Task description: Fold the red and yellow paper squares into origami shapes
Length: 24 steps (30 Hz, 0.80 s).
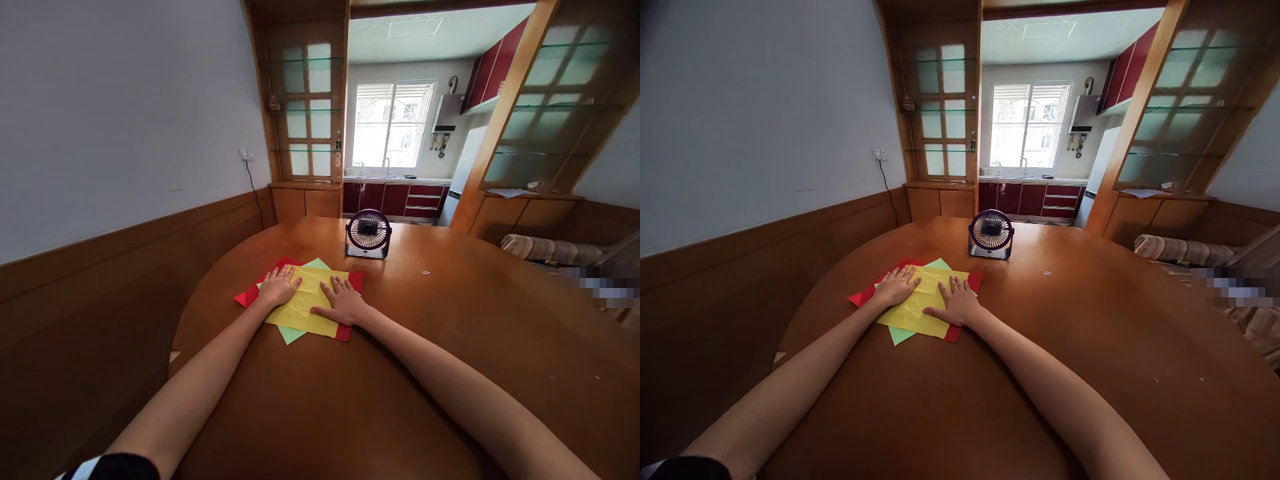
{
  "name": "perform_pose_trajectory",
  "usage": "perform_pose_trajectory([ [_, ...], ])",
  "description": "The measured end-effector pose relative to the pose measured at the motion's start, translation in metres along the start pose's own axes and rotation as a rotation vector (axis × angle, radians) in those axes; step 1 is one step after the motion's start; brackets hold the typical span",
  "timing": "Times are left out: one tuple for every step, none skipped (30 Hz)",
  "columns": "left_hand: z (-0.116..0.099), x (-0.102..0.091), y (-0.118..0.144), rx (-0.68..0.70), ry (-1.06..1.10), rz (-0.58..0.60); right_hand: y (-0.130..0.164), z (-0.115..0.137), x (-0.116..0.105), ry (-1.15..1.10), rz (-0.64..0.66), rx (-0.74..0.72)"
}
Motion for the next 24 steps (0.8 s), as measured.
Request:
perform_pose_trajectory([
  [0.001,-0.002,0.003,0.003,-0.002,-0.008,0.002,-0.001,-0.001,-0.004,-0.002,-0.002],
  [0.002,-0.005,0.006,0.008,-0.004,-0.016,0.004,-0.003,-0.001,-0.007,-0.006,-0.004],
  [0.003,-0.008,0.008,0.014,-0.007,-0.027,0.006,-0.005,-0.002,-0.008,-0.006,-0.013],
  [0.005,-0.011,0.010,0.018,-0.009,-0.040,0.008,-0.006,-0.003,-0.006,-0.003,-0.024],
  [0.006,-0.014,0.010,0.018,-0.012,-0.056,0.009,-0.007,-0.003,-0.003,0.005,-0.044],
  [0.006,-0.017,0.010,0.018,-0.014,-0.075,0.010,-0.007,-0.004,0.000,0.013,-0.067],
  [0.006,-0.020,0.010,0.016,-0.015,-0.099,0.011,-0.008,-0.004,-0.001,0.020,-0.086],
  [0.004,-0.024,0.011,0.015,-0.014,-0.127,0.012,-0.008,-0.004,-0.002,0.023,-0.097],
  [0.002,-0.028,0.013,0.015,-0.012,-0.158,0.012,-0.009,-0.004,-0.002,0.026,-0.101],
  [-0.001,-0.032,0.017,0.006,-0.009,-0.192,0.012,-0.009,-0.004,0.000,0.028,-0.100],
  [-0.005,-0.037,0.022,0.000,-0.007,-0.228,0.012,-0.010,-0.004,0.004,0.029,-0.099],
  [-0.008,-0.043,0.030,0.003,-0.004,-0.261,0.012,-0.010,-0.003,0.009,0.028,-0.103],
  [-0.011,-0.050,0.042,0.016,-0.003,-0.295,0.012,-0.011,-0.002,0.016,0.020,-0.106],
  [-0.011,-0.058,0.056,0.026,-0.002,-0.325,0.013,-0.012,-0.002,0.019,0.002,-0.116],
  [-0.007,-0.067,0.074,0.031,-0.003,-0.351,0.014,-0.012,-0.002,0.021,-0.033,-0.132],
  [0.003,-0.076,0.095,0.031,-0.008,-0.372,0.015,-0.013,-0.002,0.022,-0.083,-0.158],
  [0.018,-0.085,0.121,0.038,-0.017,-0.403,0.017,-0.013,-0.003,0.023,-0.149,-0.188],
  [0.037,-0.095,0.152,0.083,-0.031,-0.477,0.019,-0.013,-0.004,0.020,-0.224,-0.217],
  [0.064,-0.102,0.188,0.068,-0.051,-0.546,0.021,-0.014,-0.005,0.011,-0.300,-0.251],
  [0.097,-0.106,0.228,-0.006,-0.070,-0.592,0.023,-0.014,-0.004,0.005,-0.356,-0.300],
  [0.135,-0.105,0.271,-0.123,-0.084,-0.608,0.023,-0.014,-0.003,-0.002,-0.390,-0.344],
  [0.172,-0.099,0.318,-0.257,-0.093,-0.585,0.023,-0.016,-0.001,-0.016,-0.415,-0.371],
  [0.209,-0.088,0.368,-0.422,-0.097,-0.537,0.021,-0.020,0.001,-0.039,-0.429,-0.390],
  [0.241,-0.072,0.418,-0.604,-0.099,-0.453,0.019,-0.024,0.005,-0.065,-0.424,-0.409],
])
Point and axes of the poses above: each hand's wrist, its own y-axis away from the middle knuckle, its own x-axis out of the palm, z = x × y, the point moved 5 cm from there along -y, towards the middle knuckle, and after that the axes turned 3 degrees about y, right-handed, at the moved point
